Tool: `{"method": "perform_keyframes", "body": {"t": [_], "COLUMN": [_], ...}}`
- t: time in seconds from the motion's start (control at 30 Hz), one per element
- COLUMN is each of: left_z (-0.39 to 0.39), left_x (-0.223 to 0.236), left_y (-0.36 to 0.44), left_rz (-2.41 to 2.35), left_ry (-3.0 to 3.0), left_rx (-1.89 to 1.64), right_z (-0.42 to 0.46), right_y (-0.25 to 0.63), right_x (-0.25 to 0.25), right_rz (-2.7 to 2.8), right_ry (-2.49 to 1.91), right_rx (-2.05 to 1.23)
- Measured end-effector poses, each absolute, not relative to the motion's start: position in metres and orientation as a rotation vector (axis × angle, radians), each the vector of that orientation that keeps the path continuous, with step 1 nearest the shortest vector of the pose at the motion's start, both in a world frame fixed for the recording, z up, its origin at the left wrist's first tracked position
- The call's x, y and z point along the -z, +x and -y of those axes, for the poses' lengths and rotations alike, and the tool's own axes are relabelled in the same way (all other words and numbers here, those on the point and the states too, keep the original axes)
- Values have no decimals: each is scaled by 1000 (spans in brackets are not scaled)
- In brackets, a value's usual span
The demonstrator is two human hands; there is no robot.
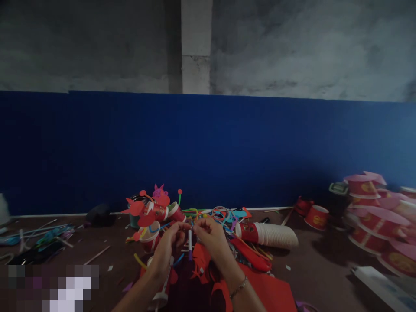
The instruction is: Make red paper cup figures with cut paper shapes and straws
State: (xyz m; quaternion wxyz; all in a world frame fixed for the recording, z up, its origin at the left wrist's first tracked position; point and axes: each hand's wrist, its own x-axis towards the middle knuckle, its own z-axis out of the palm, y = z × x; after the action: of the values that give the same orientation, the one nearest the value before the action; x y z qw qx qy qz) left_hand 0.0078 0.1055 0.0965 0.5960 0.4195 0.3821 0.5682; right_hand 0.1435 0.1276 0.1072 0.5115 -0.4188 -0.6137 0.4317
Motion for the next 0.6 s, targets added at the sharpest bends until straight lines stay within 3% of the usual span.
{"method": "perform_keyframes", "body": {"t": [0.2, 0.47, 0.6], "left_z": [-110, -107, -104], "left_x": [-92, -94, -100], "left_y": [7, 1, -5], "left_rz": [-886, -1018, -1160], "left_ry": [1045, 1335, 1562], "left_rx": [-1321, -1389, -1348], "right_z": [-125, -107, -107], "right_y": [146, 141, 145], "right_x": [-109, -126, -126], "right_rz": [1586, 1729, 1774], "right_ry": [-993, -1038, -1017], "right_rx": [-969, -526, -682]}}
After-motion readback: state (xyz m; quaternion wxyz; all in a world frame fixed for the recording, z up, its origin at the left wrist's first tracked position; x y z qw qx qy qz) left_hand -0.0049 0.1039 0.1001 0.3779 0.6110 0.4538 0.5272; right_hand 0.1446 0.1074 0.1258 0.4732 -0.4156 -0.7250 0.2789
